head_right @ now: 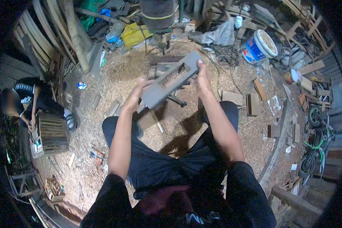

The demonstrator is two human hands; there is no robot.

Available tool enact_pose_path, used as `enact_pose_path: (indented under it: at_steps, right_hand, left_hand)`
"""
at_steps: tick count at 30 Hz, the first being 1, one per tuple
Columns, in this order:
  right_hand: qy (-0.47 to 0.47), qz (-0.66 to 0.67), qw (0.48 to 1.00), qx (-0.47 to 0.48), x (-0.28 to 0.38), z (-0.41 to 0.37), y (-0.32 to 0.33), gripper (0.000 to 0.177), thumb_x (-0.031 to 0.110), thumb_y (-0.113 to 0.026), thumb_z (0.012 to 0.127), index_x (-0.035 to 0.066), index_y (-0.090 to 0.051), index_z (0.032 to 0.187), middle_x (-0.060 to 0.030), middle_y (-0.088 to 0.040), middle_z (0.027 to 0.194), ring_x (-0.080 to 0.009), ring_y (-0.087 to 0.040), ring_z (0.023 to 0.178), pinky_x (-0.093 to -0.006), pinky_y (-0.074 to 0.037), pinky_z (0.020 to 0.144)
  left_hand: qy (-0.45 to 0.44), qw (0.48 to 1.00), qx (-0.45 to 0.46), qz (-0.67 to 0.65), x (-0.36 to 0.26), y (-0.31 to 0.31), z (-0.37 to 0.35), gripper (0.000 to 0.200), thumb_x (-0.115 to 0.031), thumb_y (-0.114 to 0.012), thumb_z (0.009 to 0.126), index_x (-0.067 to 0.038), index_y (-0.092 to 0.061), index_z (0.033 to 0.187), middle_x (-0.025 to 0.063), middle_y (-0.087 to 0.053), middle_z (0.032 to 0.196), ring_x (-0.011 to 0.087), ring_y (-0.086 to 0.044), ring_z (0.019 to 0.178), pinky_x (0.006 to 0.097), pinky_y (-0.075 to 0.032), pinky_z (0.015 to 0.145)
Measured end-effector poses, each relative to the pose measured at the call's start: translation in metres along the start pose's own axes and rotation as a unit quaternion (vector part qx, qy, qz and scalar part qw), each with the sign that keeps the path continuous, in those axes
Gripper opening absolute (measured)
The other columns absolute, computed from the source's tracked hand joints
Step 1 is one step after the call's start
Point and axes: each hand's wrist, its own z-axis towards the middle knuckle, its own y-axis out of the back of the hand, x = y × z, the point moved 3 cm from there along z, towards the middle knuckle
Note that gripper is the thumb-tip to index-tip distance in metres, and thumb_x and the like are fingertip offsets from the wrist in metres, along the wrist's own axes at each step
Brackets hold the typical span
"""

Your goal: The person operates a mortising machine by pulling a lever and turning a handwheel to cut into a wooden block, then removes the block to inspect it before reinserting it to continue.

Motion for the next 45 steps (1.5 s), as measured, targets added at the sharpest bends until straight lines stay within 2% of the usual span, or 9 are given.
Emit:
enact_pose_path:
  at_steps: [2,5,6,9,16,25,34,38,45]
  right_hand:
    - [-0.015,0.063,0.997,0.041,0.002,0.007,0.007,0.062,0.053,-0.047,0.091,0.005,-0.038,0.129,-0.0177,-0.052,0.113,-0.0276,-0.052,0.107,-0.0440,-0.045,0.090]
    - [0.039,0.113,0.993,-0.013,-0.006,-0.003,0.002,0.063,0.053,-0.046,0.091,0.007,-0.034,0.132,-0.0190,-0.049,0.120,-0.0307,-0.051,0.110,-0.0502,-0.044,0.093]
    - [0.056,0.117,0.992,-0.004,-0.011,-0.004,0.002,0.066,0.054,-0.047,0.090,0.009,-0.030,0.136,-0.0191,-0.046,0.125,-0.0346,-0.049,0.114,-0.0551,-0.042,0.095]
    - [0.067,0.151,0.986,-0.016,-0.020,-0.012,-0.002,0.069,0.056,-0.047,0.088,0.011,-0.028,0.138,-0.0174,-0.044,0.129,-0.0346,-0.047,0.116,-0.0546,-0.041,0.097]
    - [0.105,0.130,0.979,0.113,-0.033,-0.017,0.006,0.078,0.045,-0.063,0.084,0.011,-0.024,0.142,-0.0120,-0.041,0.132,-0.0302,-0.046,0.121,-0.0538,-0.037,0.102]
    - [0.132,0.107,0.968,0.182,-0.030,-0.018,0.011,0.076,0.035,-0.062,0.082,0.008,-0.027,0.144,-0.0065,-0.044,0.129,-0.0193,-0.045,0.119,-0.0363,-0.036,0.102]
    - [0.116,0.097,0.969,0.195,-0.040,-0.012,0.016,0.073,0.035,-0.061,0.082,0.009,-0.029,0.143,-0.0030,-0.046,0.124,-0.0166,-0.046,0.115,-0.0354,-0.039,0.096]
    - [0.104,0.042,0.976,0.187,-0.037,-0.016,0.017,0.073,0.046,-0.059,0.087,0.009,-0.030,0.142,-0.0047,-0.046,0.125,-0.0188,-0.046,0.116,-0.0399,-0.041,0.094]
    - [0.067,-0.009,0.991,0.119,-0.039,-0.018,0.018,0.077,0.060,-0.051,0.090,0.006,-0.033,0.140,-0.0093,-0.046,0.128,-0.0243,-0.045,0.119,-0.0444,-0.040,0.096]
  left_hand:
    - [-0.077,0.992,-0.060,-0.079,-0.002,0.007,0.004,0.094,-0.075,-0.037,0.086,-0.005,-0.024,0.147,0.0215,-0.032,0.147,0.0339,-0.031,0.137,0.0493,-0.032,0.108]
    - [-0.102,0.978,-0.158,-0.095,-0.003,0.000,0.000,0.090,-0.072,-0.044,0.086,-0.006,-0.031,0.145,0.0174,-0.041,0.142,0.0305,-0.040,0.130,0.0442,-0.035,0.106]
    - [-0.028,0.973,-0.218,-0.067,0.024,0.011,0.008,0.085,-0.065,-0.054,0.085,-0.007,-0.033,0.144,0.0132,-0.044,0.139,0.0258,-0.044,0.126,0.0393,-0.039,0.103]
    - [-0.095,0.960,-0.206,-0.164,0.004,-0.006,0.002,0.071,-0.048,-0.062,0.087,-0.007,-0.038,0.140,0.0104,-0.048,0.133,0.0226,-0.049,0.121,0.0392,-0.043,0.099]
    - [-0.121,0.922,-0.235,-0.282,0.011,0.011,0.007,0.060,-0.040,-0.061,0.085,-0.006,-0.049,0.133,0.0101,-0.057,0.124,0.0237,-0.056,0.113,0.0402,-0.045,0.097]
    - [-0.197,0.907,-0.211,-0.306,-0.005,0.009,-0.001,0.069,-0.034,-0.062,0.081,-0.002,-0.042,0.139,0.0135,-0.052,0.129,0.0270,-0.051,0.119,0.0402,-0.039,0.103]
    - [-0.203,0.907,-0.227,-0.291,-0.007,0.010,-0.002,0.075,-0.035,-0.064,0.078,-0.001,-0.040,0.140,0.0144,-0.052,0.128,0.0264,-0.050,0.119,0.0402,-0.036,0.105]
    - [-0.190,0.900,-0.253,-0.299,-0.002,0.014,0.001,0.073,-0.039,-0.065,0.078,-0.002,-0.044,0.138,0.0127,-0.055,0.123,0.0257,-0.053,0.114,0.0416,-0.041,0.099]
    - [-0.116,0.873,-0.329,-0.341,0.002,0.016,0.005,0.052,-0.046,-0.068,0.077,-0.012,-0.058,0.114,0.0069,-0.062,0.111,0.0233,-0.057,0.105,0.0415,-0.047,0.088]
